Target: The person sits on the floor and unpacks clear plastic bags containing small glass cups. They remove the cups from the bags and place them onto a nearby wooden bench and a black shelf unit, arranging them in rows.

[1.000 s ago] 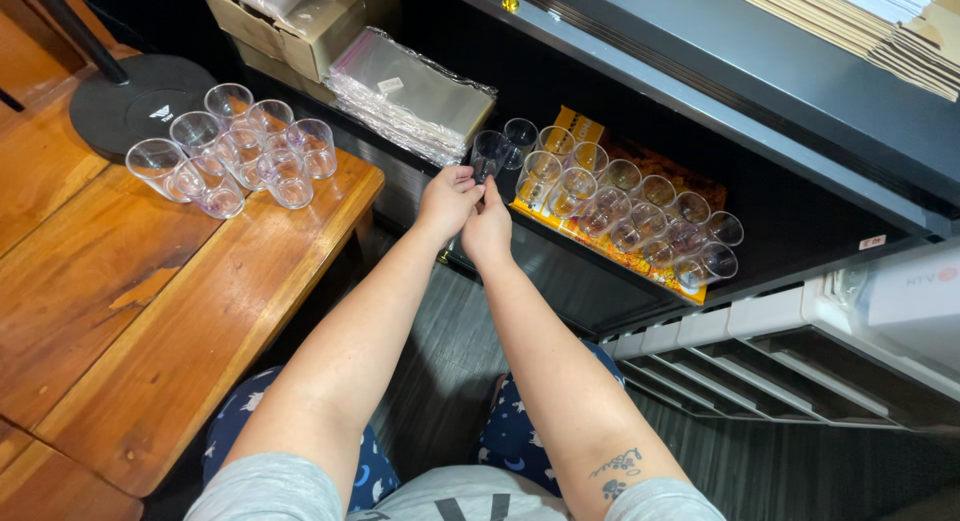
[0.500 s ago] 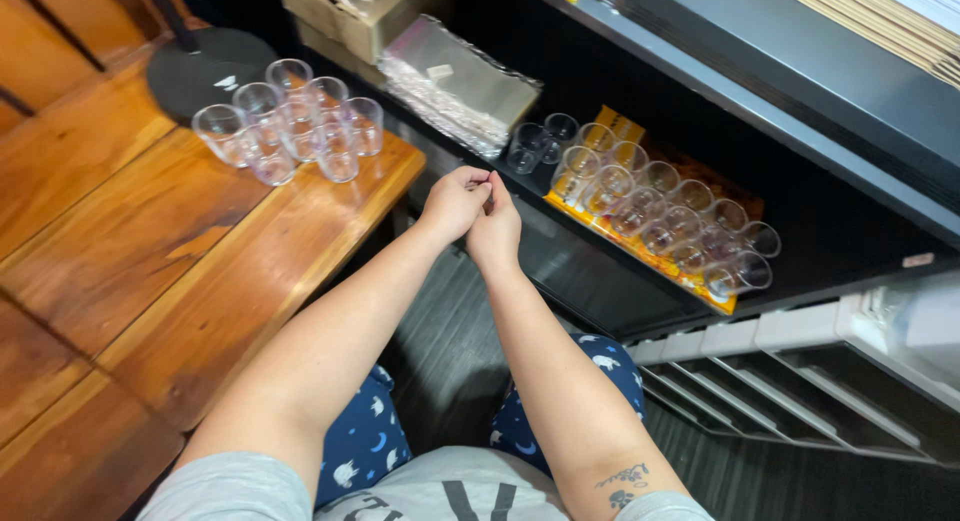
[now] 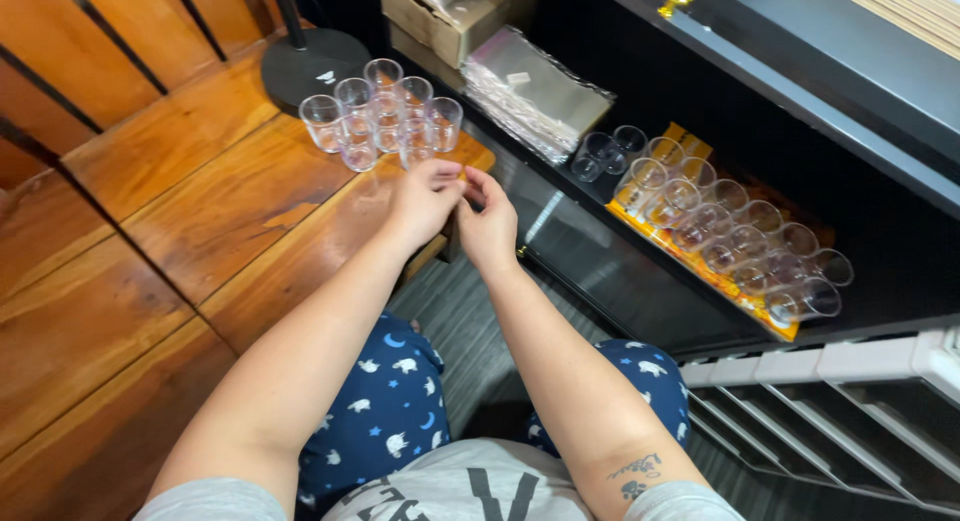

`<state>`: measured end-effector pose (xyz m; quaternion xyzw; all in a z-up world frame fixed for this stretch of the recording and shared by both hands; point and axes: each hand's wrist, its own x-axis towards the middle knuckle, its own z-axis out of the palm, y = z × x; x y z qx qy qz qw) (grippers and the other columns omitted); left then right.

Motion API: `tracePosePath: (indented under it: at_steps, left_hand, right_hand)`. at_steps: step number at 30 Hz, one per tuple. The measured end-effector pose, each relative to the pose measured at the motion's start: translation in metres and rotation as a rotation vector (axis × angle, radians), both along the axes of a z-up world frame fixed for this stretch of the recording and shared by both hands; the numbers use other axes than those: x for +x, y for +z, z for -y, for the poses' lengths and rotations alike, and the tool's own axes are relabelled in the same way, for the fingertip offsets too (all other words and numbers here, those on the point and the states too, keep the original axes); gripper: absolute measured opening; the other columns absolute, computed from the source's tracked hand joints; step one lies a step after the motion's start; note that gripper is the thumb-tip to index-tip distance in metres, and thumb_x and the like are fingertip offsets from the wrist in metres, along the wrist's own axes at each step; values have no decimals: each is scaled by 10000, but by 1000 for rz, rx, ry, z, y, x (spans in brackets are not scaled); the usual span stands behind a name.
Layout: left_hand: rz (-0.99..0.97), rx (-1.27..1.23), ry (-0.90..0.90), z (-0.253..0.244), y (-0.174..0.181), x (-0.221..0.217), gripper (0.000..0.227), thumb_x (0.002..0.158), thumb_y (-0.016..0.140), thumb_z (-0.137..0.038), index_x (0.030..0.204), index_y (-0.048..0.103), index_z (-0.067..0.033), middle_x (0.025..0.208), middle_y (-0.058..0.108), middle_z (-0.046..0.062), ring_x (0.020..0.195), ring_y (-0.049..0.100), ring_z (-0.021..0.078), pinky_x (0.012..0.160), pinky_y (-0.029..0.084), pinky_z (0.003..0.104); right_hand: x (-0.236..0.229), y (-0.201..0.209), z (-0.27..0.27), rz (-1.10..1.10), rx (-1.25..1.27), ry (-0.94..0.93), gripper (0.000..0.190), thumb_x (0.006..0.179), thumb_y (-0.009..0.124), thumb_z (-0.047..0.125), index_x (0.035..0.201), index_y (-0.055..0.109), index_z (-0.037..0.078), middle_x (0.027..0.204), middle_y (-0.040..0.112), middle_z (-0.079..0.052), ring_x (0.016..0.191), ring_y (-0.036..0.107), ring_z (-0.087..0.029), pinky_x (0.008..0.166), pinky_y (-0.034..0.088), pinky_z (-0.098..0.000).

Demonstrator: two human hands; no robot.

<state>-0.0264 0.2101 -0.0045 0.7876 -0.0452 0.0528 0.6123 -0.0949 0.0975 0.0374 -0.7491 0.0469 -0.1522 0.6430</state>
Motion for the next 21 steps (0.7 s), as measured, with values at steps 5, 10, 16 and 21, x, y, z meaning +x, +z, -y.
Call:
tracePosePath:
  at_steps: [5, 10, 16, 21]
  left_hand:
    - [-37, 72, 216, -51, -7, 12, 268, 832, 808, -251, 1091, 759, -206, 1056, 786, 31, 1043, 739, 155, 924, 599, 312]
    - [-29, -92, 272, -59, 5, -2, 494, 842, 823, -100, 1294, 647, -9, 1303, 672, 267, 1143, 711, 311, 958, 608, 407]
    - [-58, -160, 228, -57, 13, -5, 653, 858, 795, -18, 1429, 506, 108, 1404, 529, 407, 1267, 611, 432, 1019, 565, 474]
    - [-75, -107, 233, -53, 2, 10, 700, 787, 733, 21, 1453, 517, 47, 1404, 575, 324, 1259, 637, 365, 987, 601, 357]
  right_hand:
    - [25, -20, -19, -2, -17, -5, 493, 869, 791, 34, 1342, 670, 98, 1266, 704, -175, 1172, 706, -273, 938, 616, -362]
    - [46, -33, -37, -52, 5, 6, 665, 840, 821, 31, 1452, 562, 39, 1340, 659, -247, 1221, 679, -330, 1028, 570, -419]
    - [61, -24, -47, -161, -93, 1, 727, 832, 828, 80, 1493, 527, 51, 1415, 632, -224, 1263, 661, -292, 1020, 585, -372]
    - [64, -16, -53, -97, -141, -5, 689, 825, 830, 71, 1460, 564, 47, 1358, 680, -184, 1228, 687, -271, 1046, 562, -371]
